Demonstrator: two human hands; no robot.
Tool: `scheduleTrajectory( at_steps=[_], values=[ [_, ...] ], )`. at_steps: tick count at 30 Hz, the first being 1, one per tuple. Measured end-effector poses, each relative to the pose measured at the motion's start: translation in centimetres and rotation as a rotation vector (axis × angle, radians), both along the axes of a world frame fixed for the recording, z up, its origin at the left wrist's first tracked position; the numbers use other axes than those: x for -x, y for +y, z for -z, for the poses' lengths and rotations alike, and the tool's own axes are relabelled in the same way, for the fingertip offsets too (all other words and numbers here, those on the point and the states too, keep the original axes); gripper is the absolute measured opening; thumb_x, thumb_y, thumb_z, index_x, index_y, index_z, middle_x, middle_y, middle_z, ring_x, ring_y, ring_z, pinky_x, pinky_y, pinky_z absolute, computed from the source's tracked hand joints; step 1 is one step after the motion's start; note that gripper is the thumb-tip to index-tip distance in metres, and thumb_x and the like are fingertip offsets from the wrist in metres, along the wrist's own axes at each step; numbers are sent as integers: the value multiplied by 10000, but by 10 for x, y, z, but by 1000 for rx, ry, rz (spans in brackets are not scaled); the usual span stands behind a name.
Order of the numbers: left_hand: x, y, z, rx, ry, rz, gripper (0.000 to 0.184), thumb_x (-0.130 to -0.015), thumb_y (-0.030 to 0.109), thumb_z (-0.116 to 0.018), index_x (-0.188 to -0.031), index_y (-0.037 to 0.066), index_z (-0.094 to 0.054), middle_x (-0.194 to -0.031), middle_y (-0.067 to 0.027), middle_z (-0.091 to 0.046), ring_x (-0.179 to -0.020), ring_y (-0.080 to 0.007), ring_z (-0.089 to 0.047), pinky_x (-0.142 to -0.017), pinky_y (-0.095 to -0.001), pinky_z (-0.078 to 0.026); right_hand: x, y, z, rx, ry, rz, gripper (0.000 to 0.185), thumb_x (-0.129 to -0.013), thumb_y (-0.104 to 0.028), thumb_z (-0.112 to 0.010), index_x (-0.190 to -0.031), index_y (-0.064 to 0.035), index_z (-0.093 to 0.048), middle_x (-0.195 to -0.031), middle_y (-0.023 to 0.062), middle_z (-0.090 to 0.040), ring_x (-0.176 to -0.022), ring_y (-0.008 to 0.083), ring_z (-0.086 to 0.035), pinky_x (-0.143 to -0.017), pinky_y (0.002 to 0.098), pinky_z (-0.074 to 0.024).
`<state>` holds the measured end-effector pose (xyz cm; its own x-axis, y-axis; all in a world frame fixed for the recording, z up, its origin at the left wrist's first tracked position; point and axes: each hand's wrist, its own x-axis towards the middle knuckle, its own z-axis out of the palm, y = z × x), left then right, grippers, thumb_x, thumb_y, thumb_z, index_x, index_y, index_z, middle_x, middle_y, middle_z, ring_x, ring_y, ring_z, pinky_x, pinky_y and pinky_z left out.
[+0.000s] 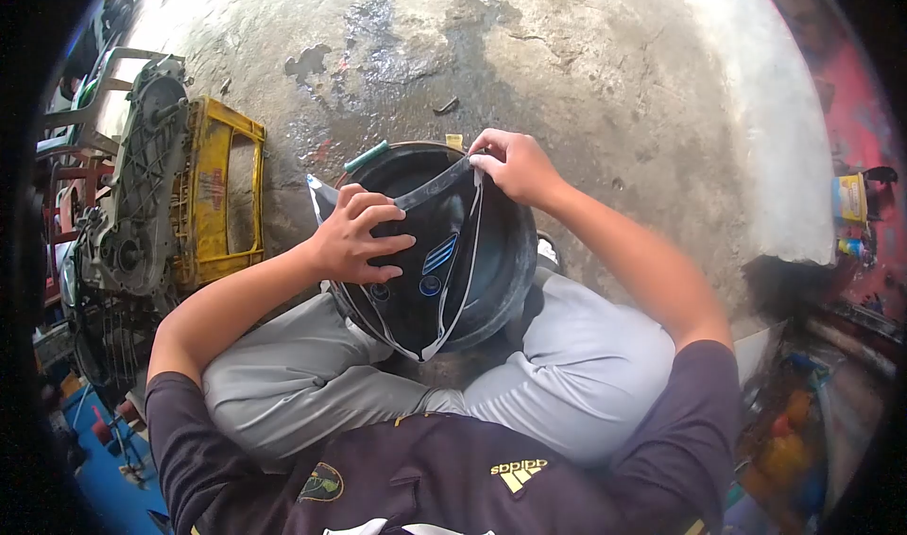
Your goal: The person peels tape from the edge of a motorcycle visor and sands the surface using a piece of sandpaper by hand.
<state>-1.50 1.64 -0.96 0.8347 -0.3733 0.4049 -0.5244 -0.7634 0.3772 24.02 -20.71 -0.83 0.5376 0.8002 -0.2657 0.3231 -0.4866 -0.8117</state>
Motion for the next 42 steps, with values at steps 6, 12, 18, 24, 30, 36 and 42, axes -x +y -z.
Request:
scheduleTrajectory(
  at_steps=[6,12,18,24,30,36,42],
  values=[
    [0,-1,1,-3,0,1,480,-694,427,-893,-1132,262,-786,-1332,-50,-555,-1260,-285,-514,-1014,-533,-371,-1,10,-3,-55,-7,-18,187,-952,-192,-725,-1068,-46,-743,-736,91,-653,-681,175,-592,-680,355,-482],
    [0,0,1,-9,-8,1,477,-694,429,-890,-1129,263,-787,-1324,-50,-554,-1259,-290,-512,-1016,-541,-370,3,-5,-4,-26,-27,-20,189,-957,-190,-722,-1080,-48,-738,-758,110,-680,-692,194,-615,-692,358,-490],
    [-1,0,0,-7,-9,1,475,-696,428,-888,-1130,263,-786,-1319,-52,-554,-1255,-291,-512,-1017,-543,-369,-4,14,-14,22,-52,-70,186,-991,-179,-683,-1078,-26,-744,-892,106,-766,-827,186,-716,-805,350,-548],
    [-1,-1,0,4,2,2,462,-719,421,-880,-1141,264,-777,-1327,-50,-553,-1263,-285,-514,-1023,-540,-368,-3,0,-4,26,-82,-54,184,-990,-186,-693,-1066,-26,-744,-886,106,-765,-818,178,-712,-784,351,-546],
    [-1,-2,-1,0,-3,5,480,-697,411,-892,-1137,252,-784,-1326,-58,-555,-1252,-289,-510,-1014,-537,-372,-20,15,-7,38,89,-64,182,-950,-194,-731,-1038,-37,-754,-738,56,-677,-690,144,-611,-680,345,-488],
    [0,0,0,0,-3,11,489,-691,413,-896,-1138,254,-782,-1335,-58,-550,-1261,-292,-509,-1014,-537,-373,-12,4,0,-19,-16,-28,182,-957,-190,-728,-1050,-36,-752,-755,40,-672,-706,116,-602,-673,337,-478],
    [0,-1,0,-5,-2,0,494,-687,411,-899,-1141,257,-782,-1335,-57,-550,-1264,-291,-510,-1012,-537,-377,-13,4,-3,3,25,-51,185,-962,-195,-718,-1075,-56,-763,-770,58,-684,-718,143,-613,-701,342,-498]
  ],
)
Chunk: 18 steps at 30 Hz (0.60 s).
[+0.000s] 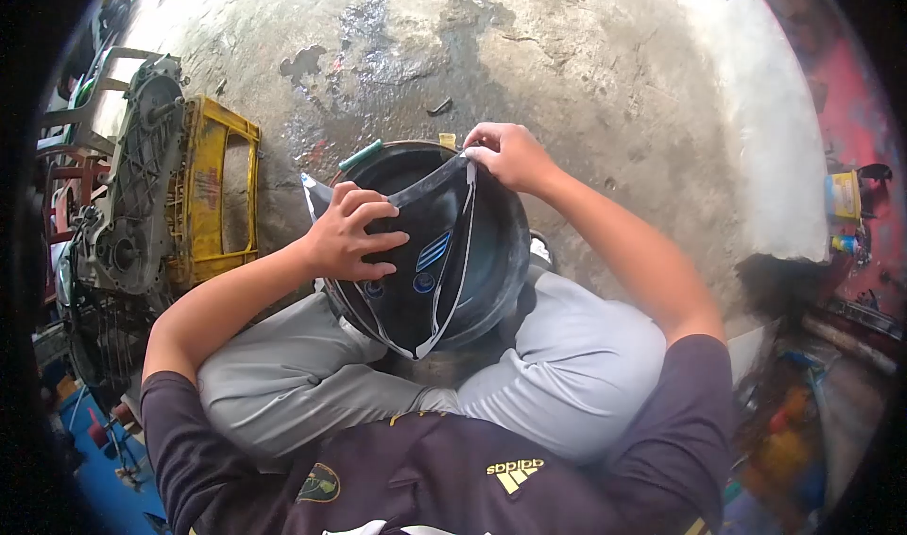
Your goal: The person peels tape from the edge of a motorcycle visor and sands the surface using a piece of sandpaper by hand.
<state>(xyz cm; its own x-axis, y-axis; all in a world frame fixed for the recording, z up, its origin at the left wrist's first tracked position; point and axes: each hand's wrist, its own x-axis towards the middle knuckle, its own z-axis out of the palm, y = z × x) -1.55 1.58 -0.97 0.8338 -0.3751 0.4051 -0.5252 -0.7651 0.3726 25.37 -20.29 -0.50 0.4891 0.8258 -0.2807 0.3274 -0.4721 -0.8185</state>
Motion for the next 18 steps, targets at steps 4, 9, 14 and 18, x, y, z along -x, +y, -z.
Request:
scheduleTrajectory(
  at_steps=[4,9,14,18],
  values=[
    [0,0,-2,6,23,4,444,-758,424,-871,-1160,271,-759,-1331,-48,-544,-1280,-273,-507,-1025,-532,-364,-2,17,2,-21,-110,-4,185,-963,-193,-716,-1072,-50,-759,-783,60,-691,-725,143,-617,-713,334,-502],
    [0,0,-1,20,18,0,444,-753,420,-875,-1156,268,-762,-1333,-45,-545,-1273,-271,-520,-1023,-530,-369,3,-4,7,-26,88,54,198,-954,-215,-722,-1055,-50,-766,-787,67,-697,-727,158,-625,-727,337,-509],
    [-1,0,0,28,19,5,451,-747,414,-878,-1158,270,-761,-1342,-45,-545,-1276,-276,-507,-1029,-537,-364,-8,10,6,13,94,10,199,-955,-216,-733,-1056,-49,-768,-780,43,-693,-711,130,-601,-699,324,-491],
    [0,0,0,4,8,0,493,-683,408,-894,-1142,264,-785,-1337,-51,-560,-1255,-287,-518,-1018,-533,-374,-5,5,16,-61,-50,19,190,-958,-214,-738,-1067,-62,-772,-761,24,-680,-695,102,-576,-672,312,-466]
  ],
)
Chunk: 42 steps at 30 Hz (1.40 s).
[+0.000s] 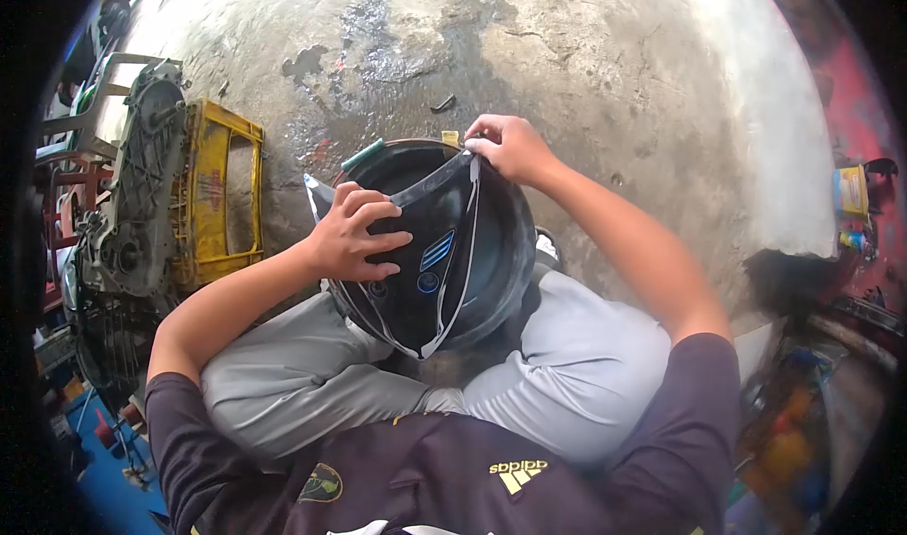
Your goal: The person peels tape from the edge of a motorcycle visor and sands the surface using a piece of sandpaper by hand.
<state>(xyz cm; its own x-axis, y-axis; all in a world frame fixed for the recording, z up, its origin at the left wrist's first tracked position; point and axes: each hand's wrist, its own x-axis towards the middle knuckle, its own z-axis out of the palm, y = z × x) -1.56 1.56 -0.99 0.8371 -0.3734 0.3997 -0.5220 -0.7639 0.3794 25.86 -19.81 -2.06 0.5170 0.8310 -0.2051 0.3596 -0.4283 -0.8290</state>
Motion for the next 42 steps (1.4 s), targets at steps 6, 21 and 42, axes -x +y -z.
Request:
scheduleTrajectory(
  at_steps=[6,21,42],
  values=[
    [-1,0,-1,-5,-6,0,499,-689,413,-893,-1149,261,-777,-1338,-55,-551,-1269,-287,-503,-1023,-538,-372,-1,-9,0,63,126,3,195,-959,-221,-739,-1073,-67,-774,-752,41,-680,-688,119,-586,-670,320,-472],
    [-1,0,0,-12,-4,-2,478,-692,420,-897,-1134,275,-788,-1330,-51,-551,-1261,-289,-510,-1020,-538,-380,-7,-1,-13,130,44,-45,182,-1000,-188,-687,-1090,-39,-741,-844,55,-727,-777,128,-637,-759,319,-516],
    [-1,0,-1,14,2,6,457,-743,412,-871,-1162,270,-755,-1330,-50,-536,-1279,-285,-507,-1028,-543,-366,8,-12,-7,51,20,62,193,-963,-229,-727,-1062,-65,-756,-815,85,-732,-762,155,-680,-719,344,-524]
  ],
)
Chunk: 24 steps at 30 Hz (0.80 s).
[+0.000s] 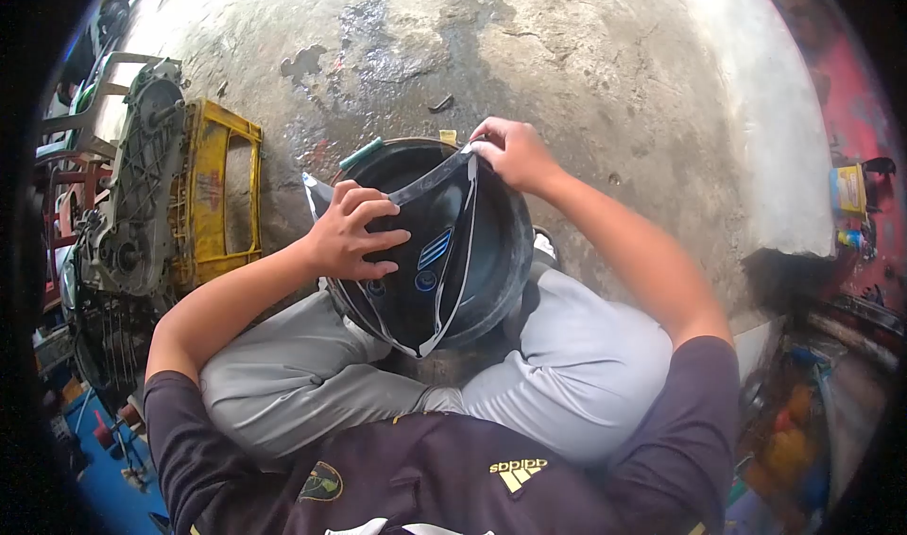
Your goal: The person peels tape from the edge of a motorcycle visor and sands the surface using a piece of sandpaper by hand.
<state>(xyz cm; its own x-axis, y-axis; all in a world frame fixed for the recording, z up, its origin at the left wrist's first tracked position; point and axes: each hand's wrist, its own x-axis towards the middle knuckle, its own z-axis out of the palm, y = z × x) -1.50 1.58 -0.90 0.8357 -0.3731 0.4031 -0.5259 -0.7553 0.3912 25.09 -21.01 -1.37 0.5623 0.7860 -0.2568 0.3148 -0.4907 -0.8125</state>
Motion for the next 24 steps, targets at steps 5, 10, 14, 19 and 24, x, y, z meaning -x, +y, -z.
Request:
scheduleTrajectory(
  at_steps=[5,10,14,19,24],
  values=[
    [0,-1,-2,-18,-1,-10,460,-732,414,-877,-1149,256,-765,-1322,-60,-546,-1259,-294,-513,-1026,-542,-367,2,-6,1,67,-167,27,184,-940,-204,-737,-1048,-56,-750,-808,121,-723,-755,201,-686,-725,361,-532],
    [3,-4,-10,-17,36,-30,437,-769,423,-859,-1160,254,-759,-1306,-59,-561,-1252,-290,-523,-1043,-535,-356,8,-18,-9,7,-163,107,183,-950,-200,-735,-1054,-50,-742,-787,97,-702,-711,180,-634,-690,361,-504],
    [-2,-9,-25,-64,123,-42,455,-768,429,-861,-1163,226,-762,-1314,-75,-567,-1256,-285,-525,-1058,-538,-345,0,-15,-12,-37,-136,149,179,-981,-184,-701,-1087,-42,-728,-830,76,-719,-735,146,-624,-717,350,-514],
    [-29,-32,-46,-80,162,-10,504,-809,439,-834,-1242,199,-740,-1387,-83,-570,-1366,-288,-506,-1108,-535,-333,4,-3,-10,21,-108,70,201,-960,-213,-715,-1087,-59,-745,-858,94,-741,-776,190,-678,-751,365,-539],
    [-41,-25,-30,-156,197,97,495,-823,461,-817,-1237,200,-745,-1375,-79,-592,-1344,-289,-526,-1104,-508,-386,1,3,-4,14,-122,70,209,-948,-222,-724,-1077,-58,-744,-853,126,-744,-786,237,-707,-754,381,-545]
  ],
)
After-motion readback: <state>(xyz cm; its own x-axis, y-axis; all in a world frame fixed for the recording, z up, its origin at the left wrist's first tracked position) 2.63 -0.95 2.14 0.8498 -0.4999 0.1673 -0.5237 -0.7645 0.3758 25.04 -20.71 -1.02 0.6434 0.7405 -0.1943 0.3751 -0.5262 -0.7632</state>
